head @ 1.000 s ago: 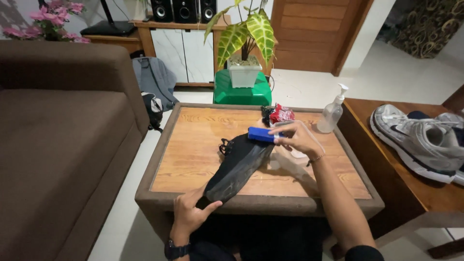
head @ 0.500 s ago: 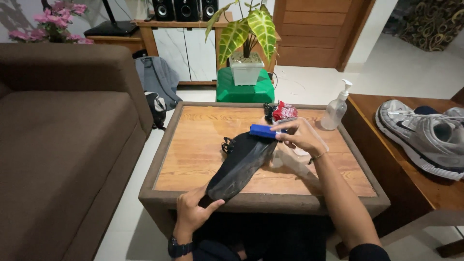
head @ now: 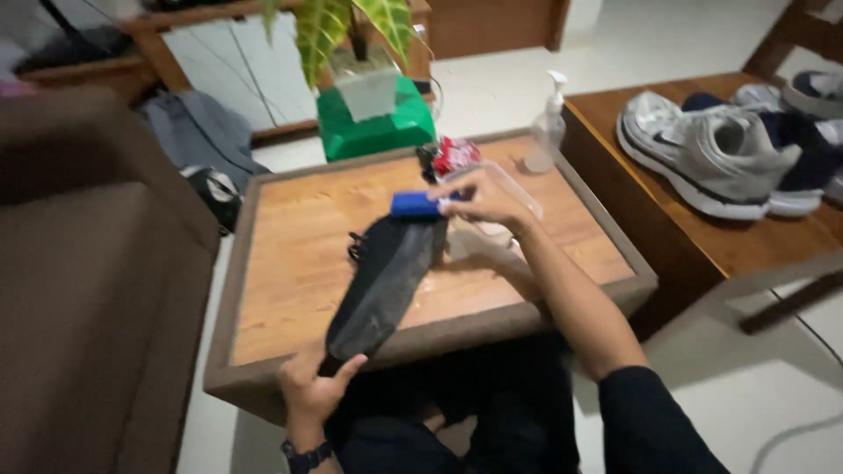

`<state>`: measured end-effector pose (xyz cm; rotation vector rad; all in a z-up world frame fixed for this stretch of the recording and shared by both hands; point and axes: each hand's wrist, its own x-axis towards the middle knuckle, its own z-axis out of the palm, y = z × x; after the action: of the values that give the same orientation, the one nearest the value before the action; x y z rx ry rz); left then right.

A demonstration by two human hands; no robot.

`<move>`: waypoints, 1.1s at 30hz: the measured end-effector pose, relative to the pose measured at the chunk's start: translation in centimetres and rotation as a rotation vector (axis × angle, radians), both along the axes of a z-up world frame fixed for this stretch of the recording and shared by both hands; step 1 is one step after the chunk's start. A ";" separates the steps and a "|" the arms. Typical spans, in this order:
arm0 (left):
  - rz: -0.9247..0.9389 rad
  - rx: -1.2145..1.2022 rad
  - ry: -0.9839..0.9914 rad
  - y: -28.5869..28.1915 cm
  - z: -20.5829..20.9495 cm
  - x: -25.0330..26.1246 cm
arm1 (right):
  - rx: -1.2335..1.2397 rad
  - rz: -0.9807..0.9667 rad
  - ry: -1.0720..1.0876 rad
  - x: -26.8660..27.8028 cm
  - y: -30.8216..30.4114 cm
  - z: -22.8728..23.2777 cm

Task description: Cleaning a black sneaker using a brush and cleaning solution while sitting at a low table.

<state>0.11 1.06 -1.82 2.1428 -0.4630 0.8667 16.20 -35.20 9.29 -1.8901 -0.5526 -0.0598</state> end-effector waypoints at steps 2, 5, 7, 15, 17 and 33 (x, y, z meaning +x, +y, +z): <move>-0.012 -0.001 0.037 -0.5 1.2 -0.6 | -0.094 -0.076 -0.139 -1.2 0.7 1.0; -0.011 0.006 0.059 -0.8 2.0 -0.7 | -0.088 -0.033 -0.099 -1.4 0.3 1.5; -0.004 0.009 0.067 -0.8 2.0 -0.7 | 0.011 0.079 0.101 -0.6 0.0 0.6; -0.029 -0.002 0.031 -0.7 1.8 -0.3 | -0.037 -0.081 -0.238 1.0 0.0 -0.8; -0.031 -0.002 0.037 -0.7 2.1 -0.6 | -0.079 -0.094 -0.235 -0.3 0.5 0.5; -0.021 0.014 0.028 -0.4 1.3 -0.3 | -0.286 -0.397 -0.458 2.4 -3.7 -1.1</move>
<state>-0.22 0.67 -0.54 2.1564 -0.4782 0.8223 18.61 -38.89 8.18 -2.2572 -0.4983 -0.7204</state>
